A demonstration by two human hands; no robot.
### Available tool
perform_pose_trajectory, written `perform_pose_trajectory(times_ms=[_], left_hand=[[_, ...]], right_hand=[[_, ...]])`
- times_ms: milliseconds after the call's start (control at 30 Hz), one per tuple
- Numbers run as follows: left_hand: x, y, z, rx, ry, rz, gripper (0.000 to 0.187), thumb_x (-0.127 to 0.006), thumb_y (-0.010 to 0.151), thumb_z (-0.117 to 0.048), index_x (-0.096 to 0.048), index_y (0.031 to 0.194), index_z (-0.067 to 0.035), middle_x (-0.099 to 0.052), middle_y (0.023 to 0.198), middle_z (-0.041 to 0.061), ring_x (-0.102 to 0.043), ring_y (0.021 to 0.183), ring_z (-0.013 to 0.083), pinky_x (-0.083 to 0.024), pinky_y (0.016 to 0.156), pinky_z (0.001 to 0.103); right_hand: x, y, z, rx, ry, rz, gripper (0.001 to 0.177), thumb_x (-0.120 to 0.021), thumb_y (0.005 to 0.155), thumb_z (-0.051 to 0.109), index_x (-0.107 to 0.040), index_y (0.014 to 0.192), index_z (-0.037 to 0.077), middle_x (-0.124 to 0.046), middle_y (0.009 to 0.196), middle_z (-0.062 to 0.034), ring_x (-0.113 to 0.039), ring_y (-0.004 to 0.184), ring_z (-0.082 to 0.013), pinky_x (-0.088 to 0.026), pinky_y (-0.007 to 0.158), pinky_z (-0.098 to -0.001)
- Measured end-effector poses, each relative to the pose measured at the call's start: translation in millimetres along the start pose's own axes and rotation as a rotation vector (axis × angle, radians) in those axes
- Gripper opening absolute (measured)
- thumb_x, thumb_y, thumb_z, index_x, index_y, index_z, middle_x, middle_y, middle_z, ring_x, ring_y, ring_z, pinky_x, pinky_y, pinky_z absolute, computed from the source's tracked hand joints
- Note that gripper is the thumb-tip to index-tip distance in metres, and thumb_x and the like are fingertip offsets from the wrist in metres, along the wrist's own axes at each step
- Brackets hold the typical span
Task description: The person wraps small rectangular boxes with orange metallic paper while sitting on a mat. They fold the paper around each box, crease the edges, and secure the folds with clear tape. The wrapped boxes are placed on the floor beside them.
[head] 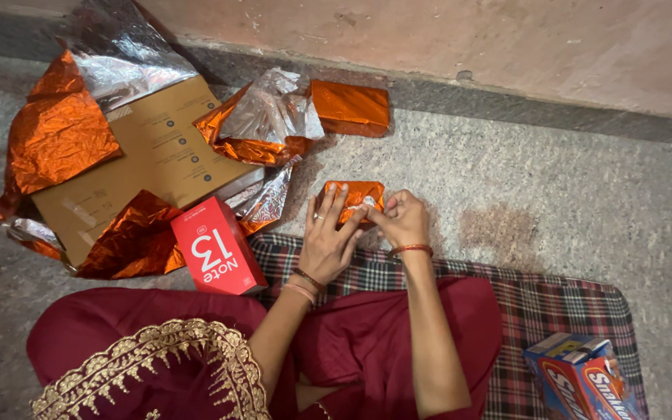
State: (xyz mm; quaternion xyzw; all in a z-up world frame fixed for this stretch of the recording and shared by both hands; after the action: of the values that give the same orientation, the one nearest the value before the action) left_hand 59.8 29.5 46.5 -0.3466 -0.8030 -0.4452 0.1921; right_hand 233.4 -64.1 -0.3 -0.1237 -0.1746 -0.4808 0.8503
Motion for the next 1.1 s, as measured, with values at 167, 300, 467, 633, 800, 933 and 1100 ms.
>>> perform_pose_trajectory(times_ms=[167,300,467,633,800,933,1100], left_hand=[[2,8,-3,-0.015,0.149,-0.004,0.051,-0.065,0.097,-0.031,-0.059,0.147,-0.020,-0.047,0.154,0.016,-0.040,0.148,0.0323,-0.021,0.122,0.066],[0,12,-3,0.033,0.187,-0.007,0.048,-0.065,0.096,-0.037,-0.061,0.141,-0.023,-0.053,0.146,0.015,-0.045,0.142,0.0325,-0.024,0.119,0.067],[-8,23,-4,0.081,0.264,0.004,0.050,-0.063,0.097,-0.044,-0.060,0.141,-0.020,-0.055,0.143,0.017,-0.046,0.139,0.0344,-0.025,0.117,0.067],[-11,23,-2,0.098,0.255,0.023,0.060,-0.060,0.098,-0.045,-0.053,0.148,-0.013,-0.052,0.149,0.016,-0.043,0.142,0.0334,-0.023,0.120,0.065],[-10,20,-4,0.106,0.281,0.052,0.072,-0.057,0.098,-0.047,-0.040,0.156,-0.009,-0.048,0.153,0.013,-0.039,0.146,0.0316,-0.017,0.122,0.063],[-10,19,-2,0.156,0.236,0.112,0.082,-0.056,0.097,-0.051,-0.030,0.158,-0.002,-0.044,0.155,0.014,-0.037,0.147,0.0312,-0.014,0.123,0.063],[0,15,-2,0.139,0.105,0.052,0.086,-0.058,0.097,-0.047,-0.025,0.158,0.005,-0.034,0.164,0.018,-0.029,0.153,0.0314,-0.011,0.126,0.060]], right_hand=[[-3,2,-1,-0.004,0.026,0.026,0.036,-0.088,0.078,0.006,-0.052,0.084,0.004,-0.058,0.062,-0.0012,-0.052,0.050,-0.0052,-0.048,0.041,-0.0254],[-5,2,-3,0.013,-0.006,0.062,0.033,-0.086,0.079,0.005,-0.054,0.085,0.004,-0.059,0.062,-0.0012,-0.055,0.051,-0.0052,-0.049,0.041,-0.0256],[-5,8,-12,0.001,-0.030,0.083,0.031,-0.084,0.080,0.004,-0.054,0.086,0.004,-0.060,0.063,-0.0012,-0.057,0.052,-0.0047,-0.052,0.043,-0.0248],[-13,10,-25,0.023,0.167,0.077,0.032,-0.084,0.084,0.006,-0.052,0.089,0.003,-0.060,0.065,-0.0007,-0.054,0.052,-0.0050,-0.048,0.042,-0.0233],[-11,6,-28,0.018,0.305,0.034,0.028,-0.082,0.087,0.012,-0.057,0.094,0.003,-0.065,0.070,0.0001,-0.060,0.056,-0.0045,-0.050,0.044,-0.0221],[12,12,-6,0.025,0.269,-0.160,0.031,-0.081,0.090,0.021,-0.059,0.098,0.001,-0.068,0.070,-0.0018,-0.058,0.055,-0.0056,-0.047,0.045,-0.0217],[14,3,34,0.128,-0.074,-0.161,0.050,-0.091,0.079,0.031,-0.063,0.110,0.003,-0.068,0.076,-0.0034,-0.063,0.065,-0.0075,-0.053,0.058,-0.0232]])
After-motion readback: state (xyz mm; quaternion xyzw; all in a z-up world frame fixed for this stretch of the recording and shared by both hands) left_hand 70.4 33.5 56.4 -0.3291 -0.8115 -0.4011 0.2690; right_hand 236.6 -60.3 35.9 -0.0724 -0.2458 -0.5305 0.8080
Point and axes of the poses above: each hand's wrist, its own y-axis towards the middle knuckle, its own x-axis out of the back of the hand, z = x × y, the point moved 9 cm from there along y, towards the middle knuckle
